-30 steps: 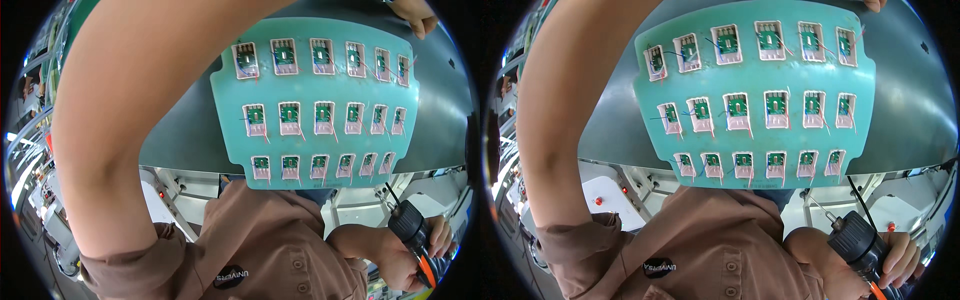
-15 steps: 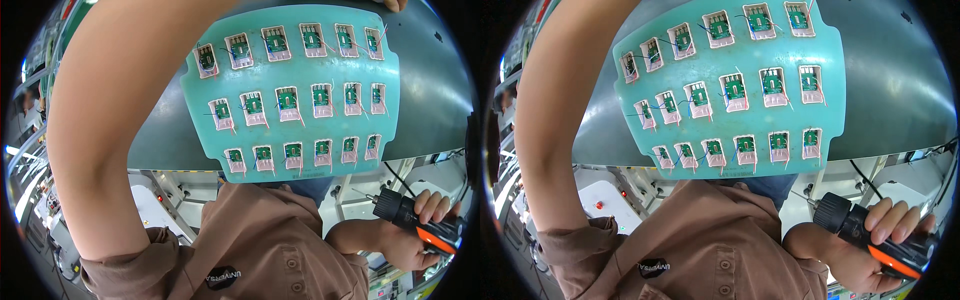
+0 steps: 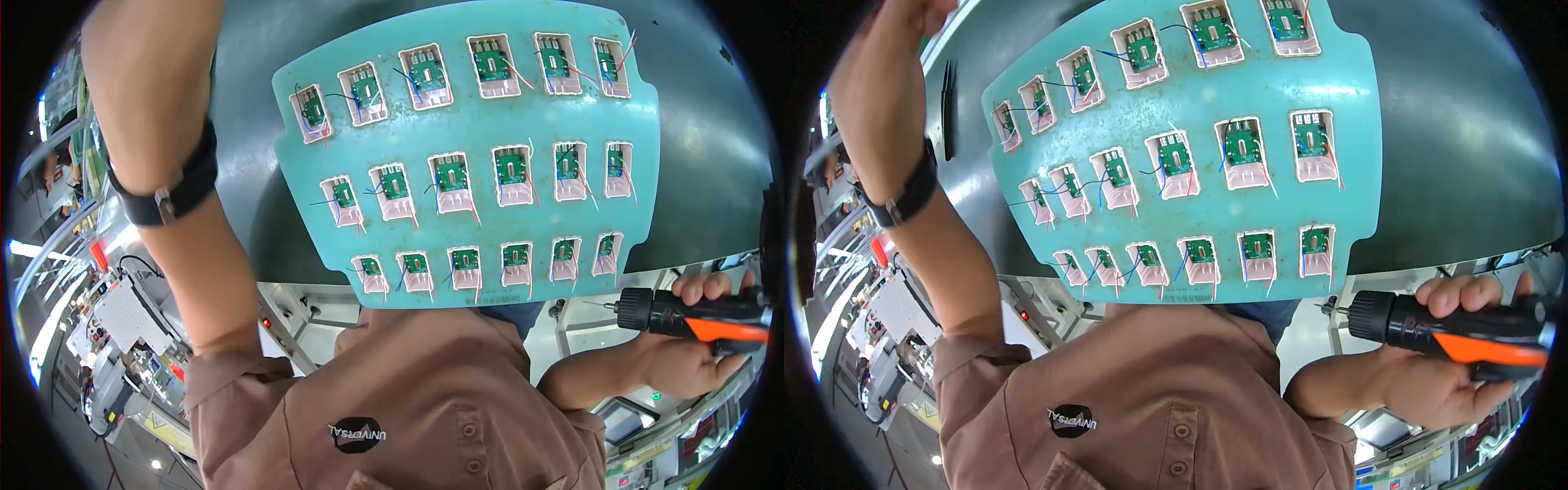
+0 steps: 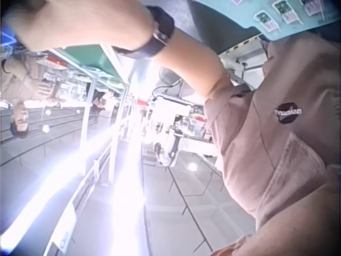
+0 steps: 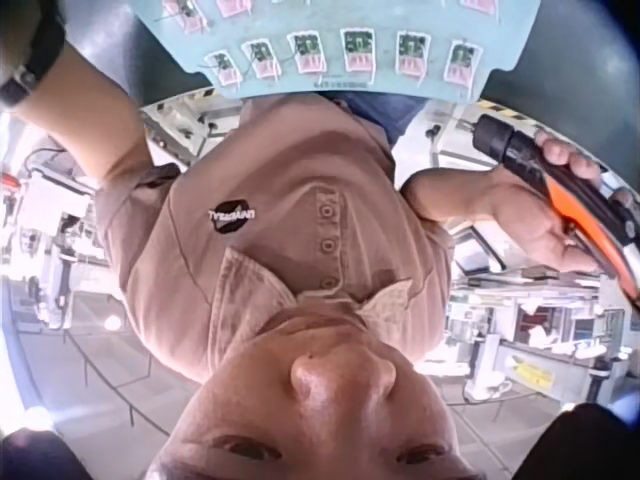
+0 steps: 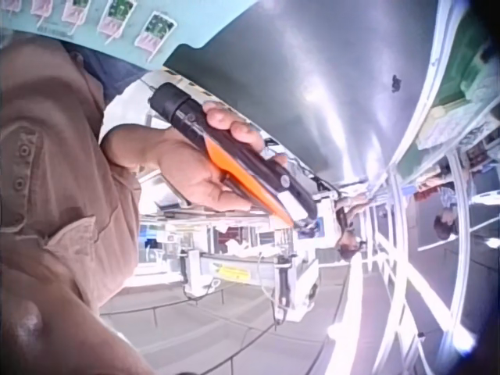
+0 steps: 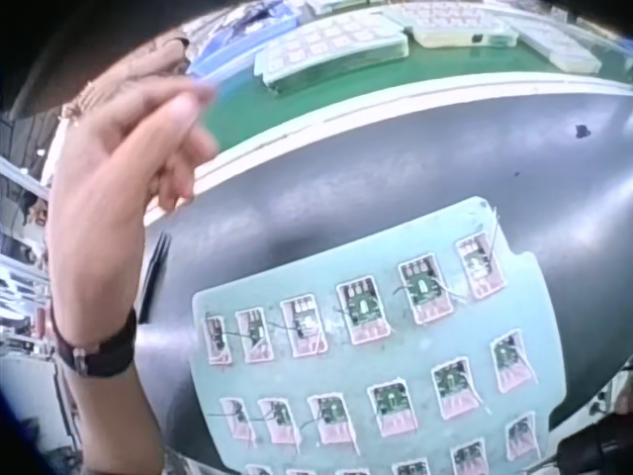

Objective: Manually assemble and inspect small PCB components on a tray at a factory workstation, utilizing an automated machine interface and hand tools.

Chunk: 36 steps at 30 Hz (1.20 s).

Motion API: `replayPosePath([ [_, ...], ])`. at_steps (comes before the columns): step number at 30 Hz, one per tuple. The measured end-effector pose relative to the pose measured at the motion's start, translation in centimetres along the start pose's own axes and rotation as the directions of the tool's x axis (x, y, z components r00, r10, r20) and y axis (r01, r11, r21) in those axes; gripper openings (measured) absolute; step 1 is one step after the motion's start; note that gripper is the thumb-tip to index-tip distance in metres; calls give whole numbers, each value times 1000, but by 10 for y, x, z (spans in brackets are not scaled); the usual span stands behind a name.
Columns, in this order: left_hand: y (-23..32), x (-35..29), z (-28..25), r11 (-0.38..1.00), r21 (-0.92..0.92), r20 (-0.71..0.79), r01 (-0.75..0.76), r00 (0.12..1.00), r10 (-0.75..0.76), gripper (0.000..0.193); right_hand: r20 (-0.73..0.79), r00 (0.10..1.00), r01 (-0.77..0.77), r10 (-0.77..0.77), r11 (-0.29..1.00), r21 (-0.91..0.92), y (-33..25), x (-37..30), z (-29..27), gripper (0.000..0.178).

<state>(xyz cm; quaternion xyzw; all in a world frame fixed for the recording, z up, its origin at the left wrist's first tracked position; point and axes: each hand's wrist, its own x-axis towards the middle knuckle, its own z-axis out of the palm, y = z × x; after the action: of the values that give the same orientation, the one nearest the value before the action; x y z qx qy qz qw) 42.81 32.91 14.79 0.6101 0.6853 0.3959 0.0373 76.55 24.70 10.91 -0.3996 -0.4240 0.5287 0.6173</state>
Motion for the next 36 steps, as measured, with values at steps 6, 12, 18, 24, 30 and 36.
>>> replayPosePath([
  [6, -51, -51, -7, 885, -296, 27, 359, 929, -368, 23, -203, 979, -86, 33, 963, -256, 18, 8, -15, 59],
  [12, -77, -56, -5, 919, -277, 50, 282, 959, -279, 20, -377, 922, -162, -90, 794, -586, 40, 22, 19, 57],
  [18, -86, -62, -10, 897, -333, 69, 289, 957, -283, 20, -306, 950, -154, -52, 778, -610, 45, 36, 0, 54],
  [24, -91, -71, -15, 912, -340, 74, 230, 973, -218, 19, -304, 949, -123, -88, 783, -610, 49, 34, -1, 51],
  [30, -94, -75, -21, 890, -392, 93, 231, 973, -212, 18, -281, 953, -82, -109, 803, -590, 52, 29, -1, 51],
  [36, -91, -77, -21, 902, -367, 103, 228, 973, -204, 18, -301, 945, -80, -125, 805, -587, 53, 25, 7, 52],
])
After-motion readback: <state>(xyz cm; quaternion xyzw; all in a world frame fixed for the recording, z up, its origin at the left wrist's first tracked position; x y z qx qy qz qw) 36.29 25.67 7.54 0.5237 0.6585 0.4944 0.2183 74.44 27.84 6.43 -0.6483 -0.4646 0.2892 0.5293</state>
